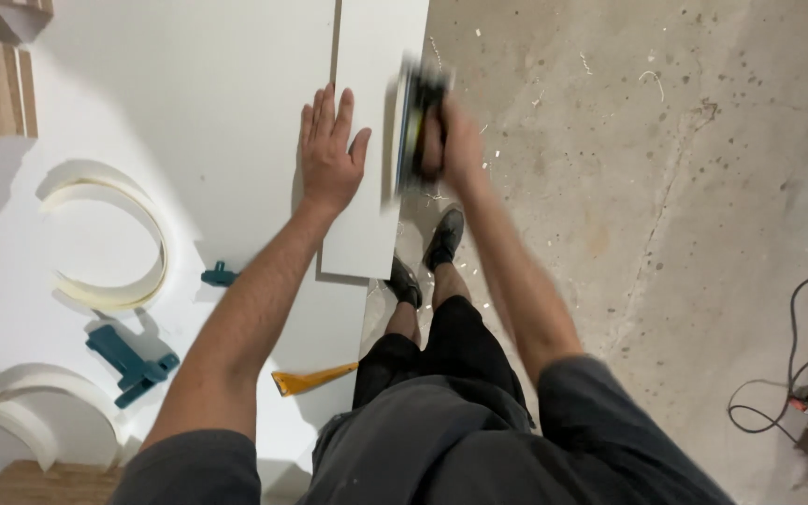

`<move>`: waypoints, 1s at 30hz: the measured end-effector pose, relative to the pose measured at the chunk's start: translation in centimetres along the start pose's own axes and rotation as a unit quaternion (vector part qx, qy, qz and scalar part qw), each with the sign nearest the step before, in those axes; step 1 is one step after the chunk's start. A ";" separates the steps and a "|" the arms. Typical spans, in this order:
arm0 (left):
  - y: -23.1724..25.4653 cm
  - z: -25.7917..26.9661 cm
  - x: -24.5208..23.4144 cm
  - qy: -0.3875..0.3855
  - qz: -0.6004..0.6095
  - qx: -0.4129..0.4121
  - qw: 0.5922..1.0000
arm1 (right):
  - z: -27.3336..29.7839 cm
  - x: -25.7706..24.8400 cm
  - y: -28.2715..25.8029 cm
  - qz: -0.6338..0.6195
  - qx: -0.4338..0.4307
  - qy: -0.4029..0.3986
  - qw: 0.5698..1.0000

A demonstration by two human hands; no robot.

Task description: The person applies a thin strip of edge banding to a white board, then uses a hand iron to press it along the edge. They use a utility knife to trim the excess banding and a hand plane to smooth the edge. The process is repeated on the other side of the board.

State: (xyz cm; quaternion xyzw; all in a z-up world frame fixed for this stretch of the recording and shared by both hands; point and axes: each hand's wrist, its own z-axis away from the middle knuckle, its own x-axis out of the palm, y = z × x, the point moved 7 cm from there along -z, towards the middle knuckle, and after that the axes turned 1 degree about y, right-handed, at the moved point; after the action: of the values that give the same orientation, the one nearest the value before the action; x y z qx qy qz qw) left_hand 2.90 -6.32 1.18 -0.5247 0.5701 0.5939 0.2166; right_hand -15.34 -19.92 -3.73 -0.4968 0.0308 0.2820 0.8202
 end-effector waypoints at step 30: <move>0.0 0.0 0.3 0.023 -0.029 0.048 0.998 | 0.4 0.2 0.3 -0.189 0.098 0.022 0.977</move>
State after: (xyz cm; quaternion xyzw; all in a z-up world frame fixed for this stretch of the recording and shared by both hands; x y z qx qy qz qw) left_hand 2.80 -6.45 0.97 -0.5436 0.5875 0.5469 0.2454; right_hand -15.40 -19.44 -3.83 -0.4173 -0.0180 0.1068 0.9023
